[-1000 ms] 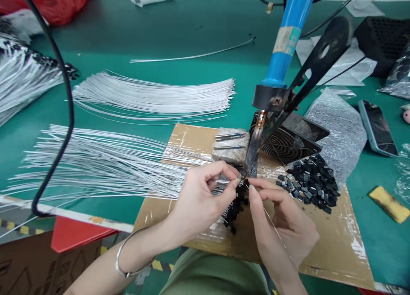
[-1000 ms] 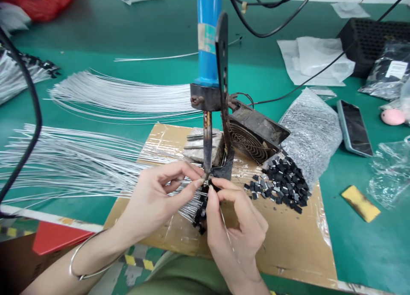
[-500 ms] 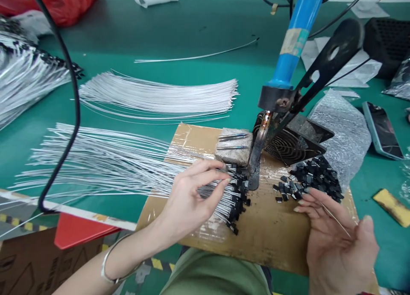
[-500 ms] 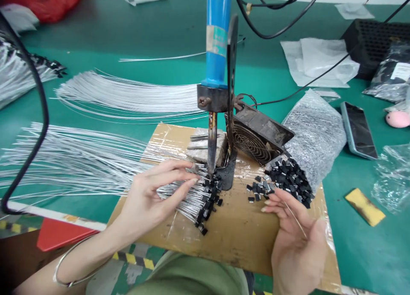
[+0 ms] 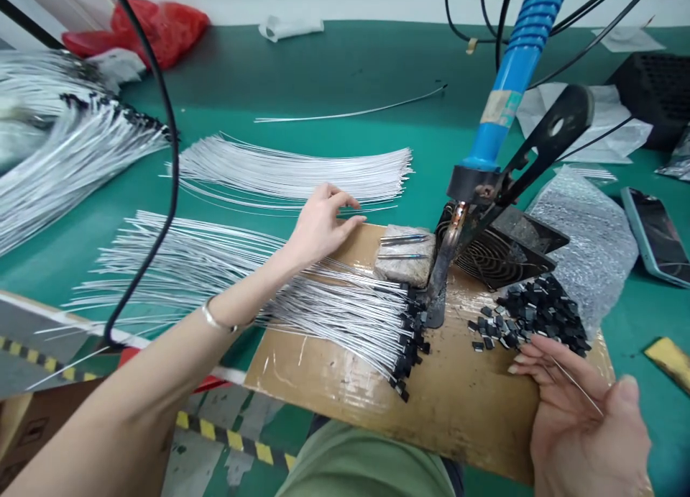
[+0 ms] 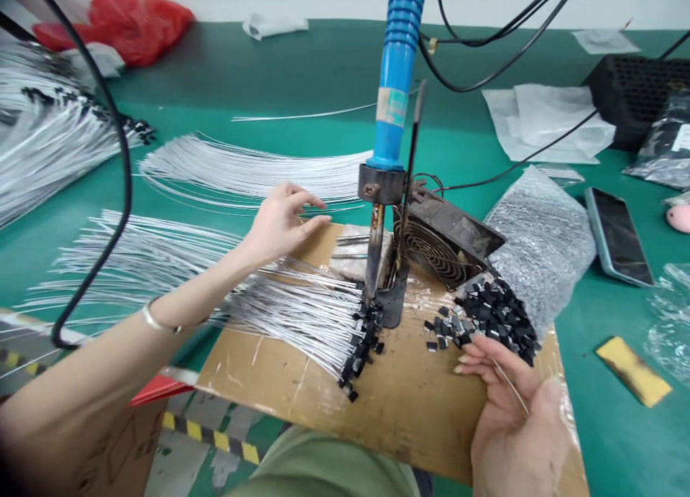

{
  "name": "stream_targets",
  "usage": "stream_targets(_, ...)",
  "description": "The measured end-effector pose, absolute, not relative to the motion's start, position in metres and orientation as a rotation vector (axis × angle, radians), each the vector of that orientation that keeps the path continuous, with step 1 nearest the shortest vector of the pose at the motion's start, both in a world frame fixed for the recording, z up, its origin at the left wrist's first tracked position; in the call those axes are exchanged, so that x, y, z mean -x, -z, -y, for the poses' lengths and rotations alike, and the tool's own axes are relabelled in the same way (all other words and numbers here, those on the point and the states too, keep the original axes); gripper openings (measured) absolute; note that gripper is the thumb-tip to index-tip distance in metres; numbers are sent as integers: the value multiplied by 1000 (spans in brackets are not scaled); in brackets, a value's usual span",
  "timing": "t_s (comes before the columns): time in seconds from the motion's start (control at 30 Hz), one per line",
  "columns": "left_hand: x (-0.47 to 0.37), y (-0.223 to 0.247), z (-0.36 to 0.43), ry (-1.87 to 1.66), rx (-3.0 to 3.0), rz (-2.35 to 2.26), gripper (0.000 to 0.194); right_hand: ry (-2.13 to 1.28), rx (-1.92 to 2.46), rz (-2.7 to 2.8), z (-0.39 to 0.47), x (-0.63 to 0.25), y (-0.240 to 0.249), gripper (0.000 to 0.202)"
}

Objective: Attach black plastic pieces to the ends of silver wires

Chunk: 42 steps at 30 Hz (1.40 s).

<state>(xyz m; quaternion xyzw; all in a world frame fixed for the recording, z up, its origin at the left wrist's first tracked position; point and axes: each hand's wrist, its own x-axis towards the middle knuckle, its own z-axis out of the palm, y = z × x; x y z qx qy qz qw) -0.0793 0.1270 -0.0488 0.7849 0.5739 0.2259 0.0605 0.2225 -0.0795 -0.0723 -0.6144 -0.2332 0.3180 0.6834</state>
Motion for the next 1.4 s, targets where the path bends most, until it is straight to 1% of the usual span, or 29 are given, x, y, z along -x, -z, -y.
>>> stream_targets(0.1,78,54,-154,-589,-2433,-1652,7,-674,1390,567,80,-225,77,58)
stream_targets(0.13,77,54,-159,-564,-2459,-1626,8,-663,1394,580,80,-226,79,59)
stream_targets(0.33,68,53,-164,-436,-2613,-1508,20,-648,1399,597,81,-222,79,52)
stream_targets(0.43,66,49,-162,-440,-2624,-1517,20,-640,1393,596,81,-221,79,50)
stream_targets(0.57,74,33,-157,-558,-2572,-1583,17,-661,1393,576,83,-222,80,49)
stream_targets(0.67,83,16,-145,-695,-2425,-1628,14,-649,1389,569,84,-221,79,48)
stream_targets(0.8,89,1,-119,-869,-2022,-1631,5,-632,1375,588,84,-219,77,43)
stream_targets(1.03,87,-10,-58,-877,-2252,-1657,14,-615,1406,605,84,-219,78,47)
stream_targets(1.1,87,-15,-42,-847,-2272,-1605,15,-609,1429,604,86,-217,77,52)
stream_targets(1.17,87,-19,-30,-741,-2171,-1475,18,-602,1462,648,90,-211,73,57)
stream_targets(1.23,85,-21,-21,-602,-1982,-1323,23,-596,1496,776,94,-199,65,52)
stream_targets(1.27,83,-21,-17,-548,-1903,-1266,25,-599,1482,895,96,-190,60,44)
stream_targets(1.33,76,-21,-9,-481,-1812,-1208,25,-748,1460,1107,97,-171,50,26)
stream_targets(1.4,70,-19,-3,-432,-1778,-1190,25,-927,1454,1094,96,-152,41,18)
